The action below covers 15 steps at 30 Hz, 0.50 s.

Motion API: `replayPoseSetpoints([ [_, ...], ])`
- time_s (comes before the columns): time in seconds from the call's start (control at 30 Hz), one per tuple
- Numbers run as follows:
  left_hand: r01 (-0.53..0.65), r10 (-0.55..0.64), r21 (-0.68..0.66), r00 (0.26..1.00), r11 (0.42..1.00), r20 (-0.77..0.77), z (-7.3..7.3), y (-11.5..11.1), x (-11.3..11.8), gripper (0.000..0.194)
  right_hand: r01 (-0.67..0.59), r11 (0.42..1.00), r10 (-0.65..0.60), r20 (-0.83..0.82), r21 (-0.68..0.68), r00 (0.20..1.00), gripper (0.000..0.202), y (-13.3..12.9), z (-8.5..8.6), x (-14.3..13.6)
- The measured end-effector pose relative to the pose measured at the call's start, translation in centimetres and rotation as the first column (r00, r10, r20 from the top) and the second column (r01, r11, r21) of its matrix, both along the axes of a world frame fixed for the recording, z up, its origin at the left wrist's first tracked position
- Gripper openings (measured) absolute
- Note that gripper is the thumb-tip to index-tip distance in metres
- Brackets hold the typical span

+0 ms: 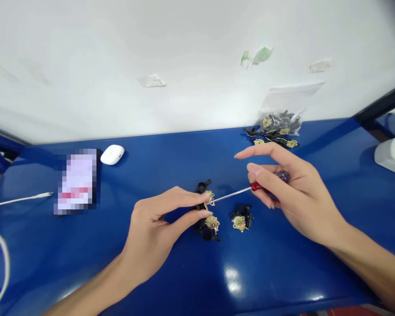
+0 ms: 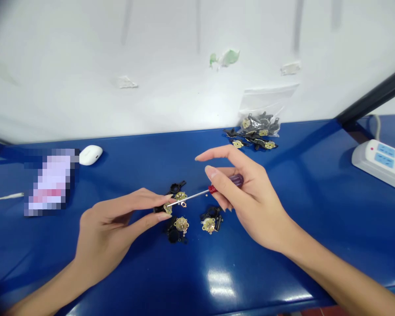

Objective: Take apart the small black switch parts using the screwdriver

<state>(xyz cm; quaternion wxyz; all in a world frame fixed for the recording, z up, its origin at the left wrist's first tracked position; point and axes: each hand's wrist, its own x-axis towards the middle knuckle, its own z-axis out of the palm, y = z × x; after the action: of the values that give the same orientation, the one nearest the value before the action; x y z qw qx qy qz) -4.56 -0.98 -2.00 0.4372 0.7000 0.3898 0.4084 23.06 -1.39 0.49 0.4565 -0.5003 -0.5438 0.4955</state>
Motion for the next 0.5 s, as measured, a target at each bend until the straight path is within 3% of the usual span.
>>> replayPoseSetpoints([
  [0.3, -0.079, 0.079, 0.015, 0.997, 0.997, 0.007, 0.5, 0.3, 0.1, 0.037, -0.073, 0.996, 0.067, -0.109, -0.045, 0.992, 0.028, -0.6, -1.5, 0.6],
  [0.5, -0.088, 0.088, 0.002, 0.996, 0.996, -0.03, 0.4, -0.3, 0.3, 0.04, 0.058, 0.998, -0.054, -0.164, 0.018, 0.985, 0.028, -1.6, -2.0, -0.3],
])
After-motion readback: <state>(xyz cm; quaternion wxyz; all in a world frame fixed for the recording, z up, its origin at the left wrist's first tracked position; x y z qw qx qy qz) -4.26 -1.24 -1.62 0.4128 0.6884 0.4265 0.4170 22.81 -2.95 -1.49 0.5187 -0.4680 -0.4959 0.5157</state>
